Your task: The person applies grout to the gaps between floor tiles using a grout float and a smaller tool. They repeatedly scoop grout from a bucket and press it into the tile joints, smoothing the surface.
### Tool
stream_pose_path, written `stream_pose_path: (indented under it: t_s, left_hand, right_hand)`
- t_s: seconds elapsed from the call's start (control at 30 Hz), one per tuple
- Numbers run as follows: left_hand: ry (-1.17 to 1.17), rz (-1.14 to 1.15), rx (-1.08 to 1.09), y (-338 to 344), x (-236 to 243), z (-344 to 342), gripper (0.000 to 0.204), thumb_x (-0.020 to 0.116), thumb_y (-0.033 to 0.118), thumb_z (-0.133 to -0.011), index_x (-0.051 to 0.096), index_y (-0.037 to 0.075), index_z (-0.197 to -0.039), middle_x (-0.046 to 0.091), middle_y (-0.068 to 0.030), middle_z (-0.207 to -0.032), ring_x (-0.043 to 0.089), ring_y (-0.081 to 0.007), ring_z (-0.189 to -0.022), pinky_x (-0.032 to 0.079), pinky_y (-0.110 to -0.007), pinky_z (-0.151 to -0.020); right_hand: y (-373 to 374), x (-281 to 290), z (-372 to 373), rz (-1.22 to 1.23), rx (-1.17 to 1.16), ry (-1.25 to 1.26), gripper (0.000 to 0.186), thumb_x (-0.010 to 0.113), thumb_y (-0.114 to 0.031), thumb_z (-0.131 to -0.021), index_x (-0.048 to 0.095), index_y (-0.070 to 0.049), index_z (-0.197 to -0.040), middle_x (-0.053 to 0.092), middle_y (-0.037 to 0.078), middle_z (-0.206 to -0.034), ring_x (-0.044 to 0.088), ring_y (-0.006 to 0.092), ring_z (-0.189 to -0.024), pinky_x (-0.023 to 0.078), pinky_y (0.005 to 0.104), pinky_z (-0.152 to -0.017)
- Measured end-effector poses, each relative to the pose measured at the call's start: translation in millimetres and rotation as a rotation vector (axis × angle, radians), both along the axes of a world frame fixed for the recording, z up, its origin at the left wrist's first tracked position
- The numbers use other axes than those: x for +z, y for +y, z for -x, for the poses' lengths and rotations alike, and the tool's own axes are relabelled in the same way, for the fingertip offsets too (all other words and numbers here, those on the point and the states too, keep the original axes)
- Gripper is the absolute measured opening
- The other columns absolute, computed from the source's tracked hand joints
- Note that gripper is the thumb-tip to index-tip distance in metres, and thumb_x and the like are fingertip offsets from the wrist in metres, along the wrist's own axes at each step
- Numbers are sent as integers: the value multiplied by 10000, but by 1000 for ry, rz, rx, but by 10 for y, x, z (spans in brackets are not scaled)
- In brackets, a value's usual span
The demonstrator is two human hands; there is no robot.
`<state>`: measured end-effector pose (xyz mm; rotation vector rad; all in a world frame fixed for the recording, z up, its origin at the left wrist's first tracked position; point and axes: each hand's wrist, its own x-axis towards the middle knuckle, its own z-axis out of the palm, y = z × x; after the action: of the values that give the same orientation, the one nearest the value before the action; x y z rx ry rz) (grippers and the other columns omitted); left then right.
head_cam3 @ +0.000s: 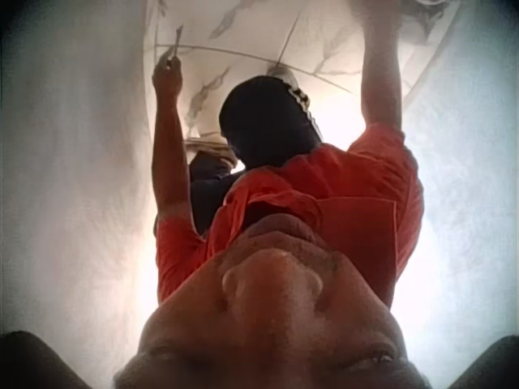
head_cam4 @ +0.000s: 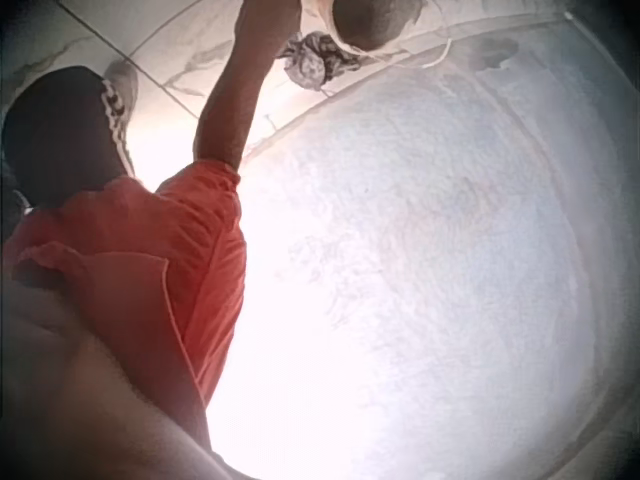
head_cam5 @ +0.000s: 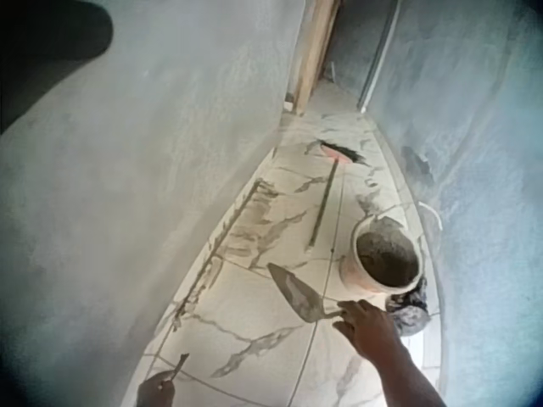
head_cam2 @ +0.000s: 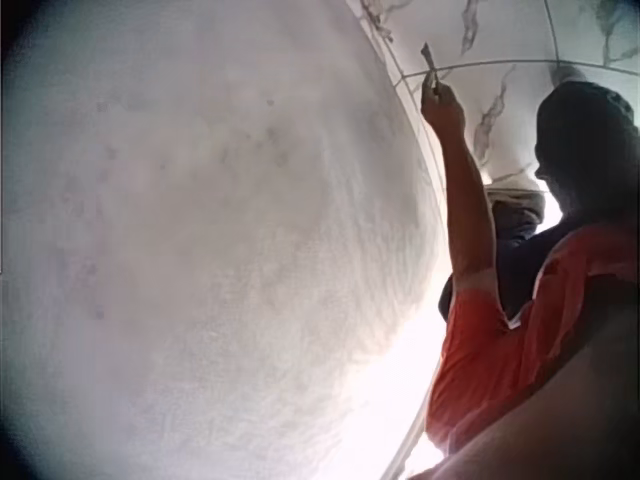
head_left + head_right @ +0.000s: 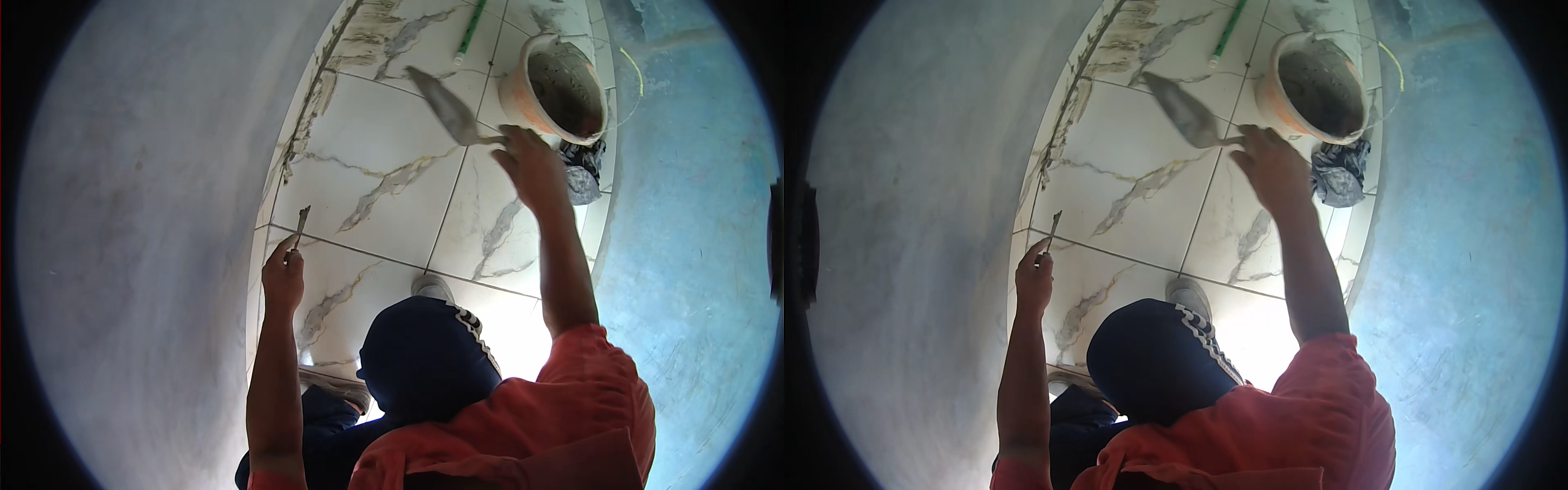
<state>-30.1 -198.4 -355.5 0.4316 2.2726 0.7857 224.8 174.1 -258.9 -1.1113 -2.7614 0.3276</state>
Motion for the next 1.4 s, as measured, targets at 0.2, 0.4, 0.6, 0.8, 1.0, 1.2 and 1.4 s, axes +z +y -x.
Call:
stream_pose_path:
  t_s: [0.2, 0.4, 0.6, 0.8, 1.0, 1.2, 1.4]
  left_hand:
    - [39, -120, -124, 1, -16, 131, 425, 537, 138, -930, 674, 51, -1323, 622, -92, -764, 547, -154, -662, 487, -330, -680]
    - [68, -135, -140, 256, 322, 68, 435, 549, 121, -923, 664, 23, -1330, 576, -64, -744, 502, -125, -650, 469, -303, -653]
    - [45, -183, -173, 338, 546, -4, 461, 549, 150, -945, 622, 28, -1384, 548, -39, -723, 483, -108, -637, 454, -285, -637]
    - [-40, -178, -164, 341, 641, 96, 463, 565, 158, -957, 607, 43, -1405, 495, 0, -705, 445, -89, -633, 430, -274, -621]
    - [-28, -204, -161, 186, 583, 202, 449, 569, 128, -962, 608, 35, -1400, 500, -1, -760, 442, -72, -678, 420, -253, -633]
    - [-38, -184, -115, 203, 495, 191, 449, 567, 130, -957, 612, 26, -1392, 506, -7, -756, 447, -74, -671, 416, -258, -623]
    - [7, -132, -123, 87, 672, 192, 428, 560, 134, -962, 627, 29, -1371, 476, 13, -683, 417, -73, -601, 401, -272, -579]
  right_hand:
    - [361, 695, -766, -151, -289, -133, 366, 753, -222, -877, 630, -122, -1206, 708, 160, -1009, 697, 389, -964, 560, 513, -821]
    - [538, 785, -951, -169, -318, -174, 283, 725, -190, -857, 639, -89, -1106, 705, 192, -1019, 686, 422, -946, 552, 530, -828]
    - [591, 499, -1106, 134, -369, 132, 288, 652, -288, -934, 652, -81, -1134, 691, 161, -967, 688, 332, -859, 559, 463, -788]
    - [1291, 467, -1382, 966, -653, 349, 367, 534, -367, -1018, 637, -102, -1251, 652, 33, -893, 597, 150, -715, 519, 321, -630]
    - [1958, 348, -1149, 641, -434, 45, 407, 639, -310, -963, 628, -88, -1304, 709, 90, -1024, 683, 220, -870, 577, 383, -748]
    - [2711, -176, -506, 90, -7, -1000, 485, 714, -114, -843, 669, -138, -1325, 724, 133, -1214, 706, 347, -1089, 573, 441, -918]
    - [2270, -183, 51, -107, -193, -920, 422, 684, -54, -878, 694, -147, -1290, 720, 132, -1244, 686, 329, -1177, 572, 453, -949]
